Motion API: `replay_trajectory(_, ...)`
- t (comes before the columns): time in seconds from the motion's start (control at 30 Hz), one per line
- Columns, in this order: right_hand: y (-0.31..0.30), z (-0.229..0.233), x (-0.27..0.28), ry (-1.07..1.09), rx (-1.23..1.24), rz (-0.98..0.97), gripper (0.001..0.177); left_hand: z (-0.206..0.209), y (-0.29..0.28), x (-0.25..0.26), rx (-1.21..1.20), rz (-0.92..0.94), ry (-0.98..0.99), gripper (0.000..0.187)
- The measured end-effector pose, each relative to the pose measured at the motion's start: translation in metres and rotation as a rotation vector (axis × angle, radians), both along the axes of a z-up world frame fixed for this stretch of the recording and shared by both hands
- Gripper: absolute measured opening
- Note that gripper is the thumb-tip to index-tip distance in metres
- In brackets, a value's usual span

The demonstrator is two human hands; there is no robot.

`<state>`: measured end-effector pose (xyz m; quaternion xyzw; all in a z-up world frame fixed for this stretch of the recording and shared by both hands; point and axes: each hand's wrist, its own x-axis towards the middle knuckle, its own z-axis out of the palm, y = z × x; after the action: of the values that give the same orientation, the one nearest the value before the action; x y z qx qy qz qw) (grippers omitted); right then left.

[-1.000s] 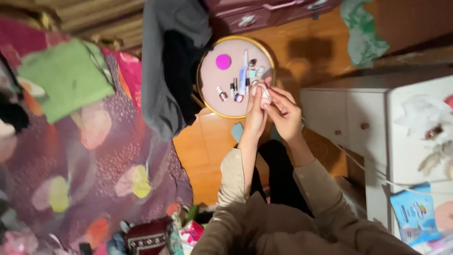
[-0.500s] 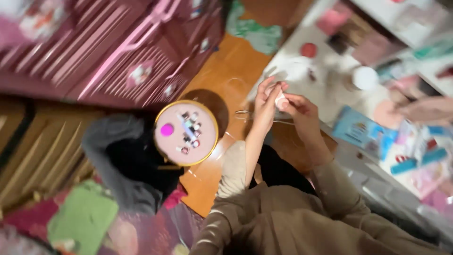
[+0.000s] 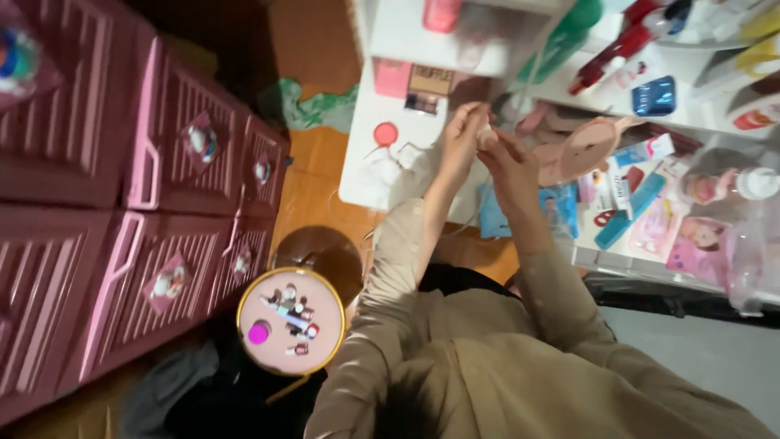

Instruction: Organizing and cleaning cosmetics and skincare products on a shelf.

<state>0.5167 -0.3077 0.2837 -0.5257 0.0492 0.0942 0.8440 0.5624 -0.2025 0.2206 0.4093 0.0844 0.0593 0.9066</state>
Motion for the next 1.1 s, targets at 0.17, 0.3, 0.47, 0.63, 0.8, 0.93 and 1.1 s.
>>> replay_trajectory(0.17,-0.004,-0.017,0.051,0.028,0.243,-0.079,0.036,-0.016,-0.011,0.069,0.141,-0.021,-0.062,0.033)
replay_trajectory(0.3,0.004,-0.027,0.080,0.061,0.311,-0.250,0.038,0.010,0.007,0.087,0.458,0.110,-0.115,0.035)
replay_trajectory(0.47,0.009,-0.061,0.095,0.023,0.349,-0.340,0.038,0.062,0.054,0.097,1.228,0.228,-0.389,0.029)
replay_trajectory(0.63,0.028,-0.044,0.089,0.035,0.312,-0.454,0.040,0.025,0.059,0.144,1.795,0.140,-0.759,0.043)
replay_trajectory(0.8,0.044,-0.045,0.095,0.054,0.267,-0.590,0.038,-0.018,0.065,0.167,1.887,-0.018,-0.787,0.053)
replay_trajectory(0.93,0.053,-0.061,0.116,-0.016,0.265,-0.592,0.037,-0.011,0.080,0.162,1.966,0.025,-0.775,0.053)
replay_trajectory(1.1,0.075,-0.051,0.140,0.029,0.017,-0.723,0.029,0.019,0.097,0.143,1.904,0.132,-0.858,0.054)
